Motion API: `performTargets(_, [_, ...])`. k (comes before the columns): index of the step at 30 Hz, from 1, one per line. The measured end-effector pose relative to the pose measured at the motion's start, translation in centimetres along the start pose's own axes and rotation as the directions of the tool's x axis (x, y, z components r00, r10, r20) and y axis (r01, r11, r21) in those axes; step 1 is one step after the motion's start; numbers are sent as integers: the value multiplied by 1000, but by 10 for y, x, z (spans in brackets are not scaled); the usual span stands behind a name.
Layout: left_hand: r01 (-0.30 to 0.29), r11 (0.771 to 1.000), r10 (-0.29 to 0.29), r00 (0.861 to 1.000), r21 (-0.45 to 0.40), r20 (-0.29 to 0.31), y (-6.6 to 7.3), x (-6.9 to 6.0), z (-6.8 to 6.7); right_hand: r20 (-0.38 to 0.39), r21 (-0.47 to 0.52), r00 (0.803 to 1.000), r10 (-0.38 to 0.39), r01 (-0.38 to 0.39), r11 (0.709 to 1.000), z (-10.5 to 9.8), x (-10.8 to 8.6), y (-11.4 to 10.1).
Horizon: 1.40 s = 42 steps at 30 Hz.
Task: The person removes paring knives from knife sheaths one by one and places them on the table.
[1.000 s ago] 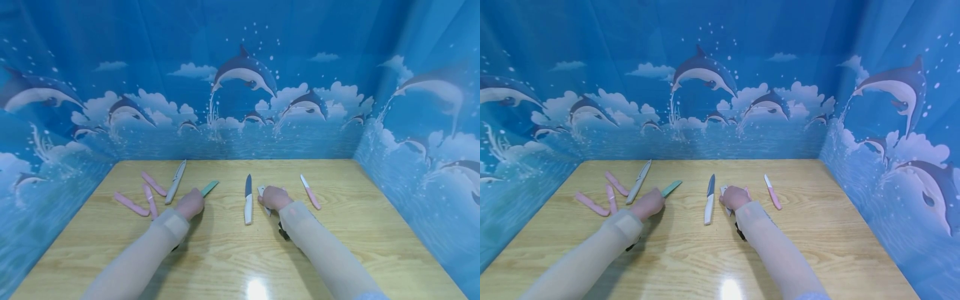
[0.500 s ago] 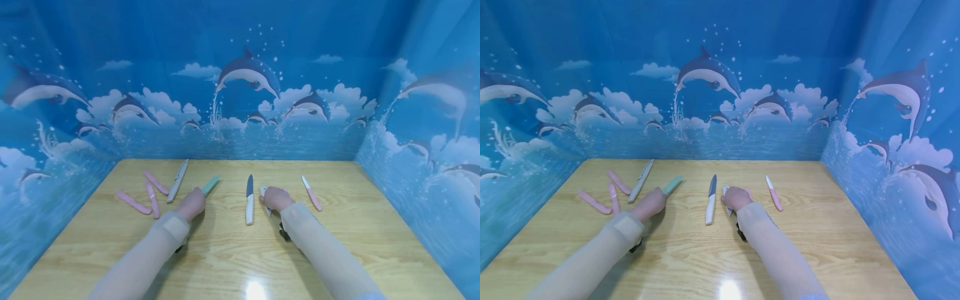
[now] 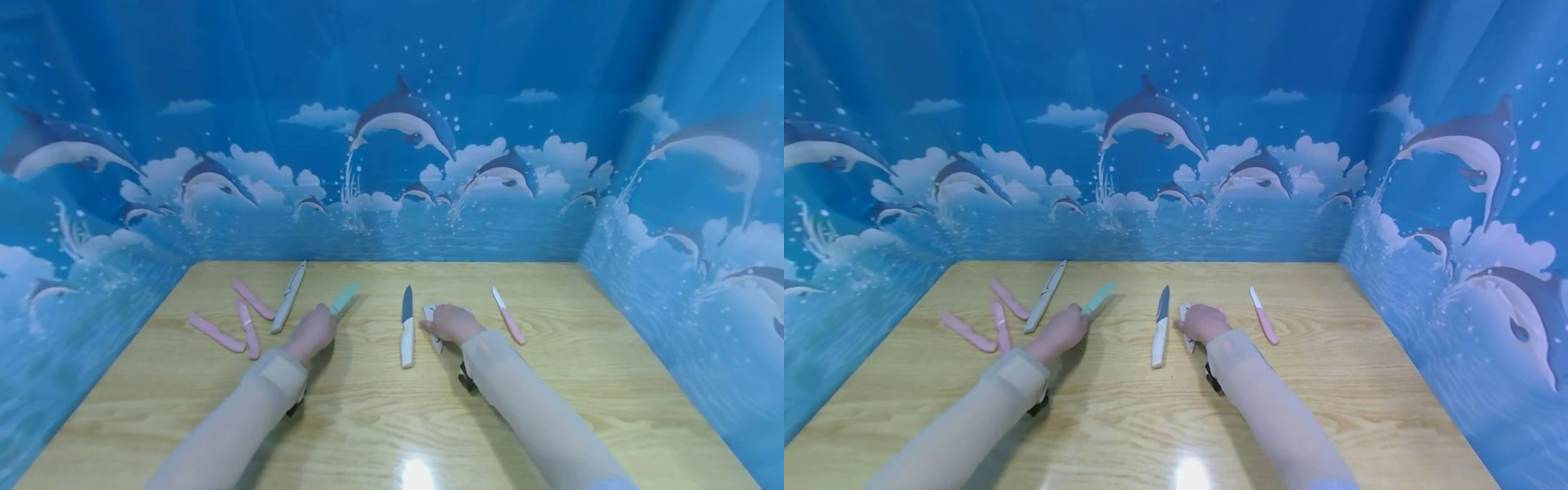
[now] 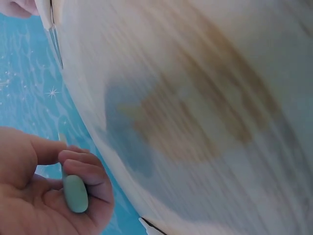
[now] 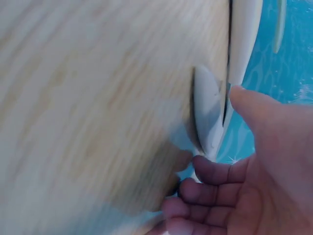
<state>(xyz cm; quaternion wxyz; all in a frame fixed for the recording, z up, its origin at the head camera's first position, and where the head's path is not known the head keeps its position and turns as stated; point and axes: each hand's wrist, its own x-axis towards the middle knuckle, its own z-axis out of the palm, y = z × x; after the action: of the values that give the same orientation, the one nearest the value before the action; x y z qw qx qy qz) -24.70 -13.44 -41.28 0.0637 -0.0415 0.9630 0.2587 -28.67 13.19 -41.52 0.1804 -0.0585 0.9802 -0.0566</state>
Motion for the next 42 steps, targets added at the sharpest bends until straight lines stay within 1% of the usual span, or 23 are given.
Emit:
performTargets(2, [-5,1000,5,1000,-1,7,0,0,1,-28,2,1000,-11,11,1000,-2,-3,1])
performTargets(5, [-21,1000,21,1000,-5,5,1,0,0,-83,-23,996,-25,23,999,-8,-7,2])
performTargets(8, [-34,999,35,999,-15,6,1,-1,-1,-152,-56,987,-48,40,998,-15,-12,4])
performTargets(11, [-40,999,40,999,-24,5,2,-1,-3,-193,-74,979,-71,58,996,-22,-16,5])
performTargets(16, [-66,998,66,998,-7,5,3,-2,-4,-208,-74,974,-94,80,994,-27,-21,7])
performTargets(20, [-109,994,109,994,7,16,3,-3,-1,-226,-52,968,-106,97,994,-26,-22,11])
performTargets(24, [-128,992,128,991,-4,27,5,-4,0,-248,-42,960,-134,127,991,-24,-21,15])
performTargets(29, [-162,987,160,984,17,75,9,-4,-1,-258,-62,950,-176,166,984,-25,-20,18])
performTargets(34, [-170,985,165,978,30,131,13,-4,-2,-241,-106,944,-223,203,973,-25,-20,17])
performTargets(38, [-173,985,168,974,16,152,16,-4,0,-212,-136,943,-257,233,963,-25,-23,14])
performTargets(42, [-182,983,180,971,-2,159,20,-5,1,-214,-132,931,-295,272,953,-24,-26,12])
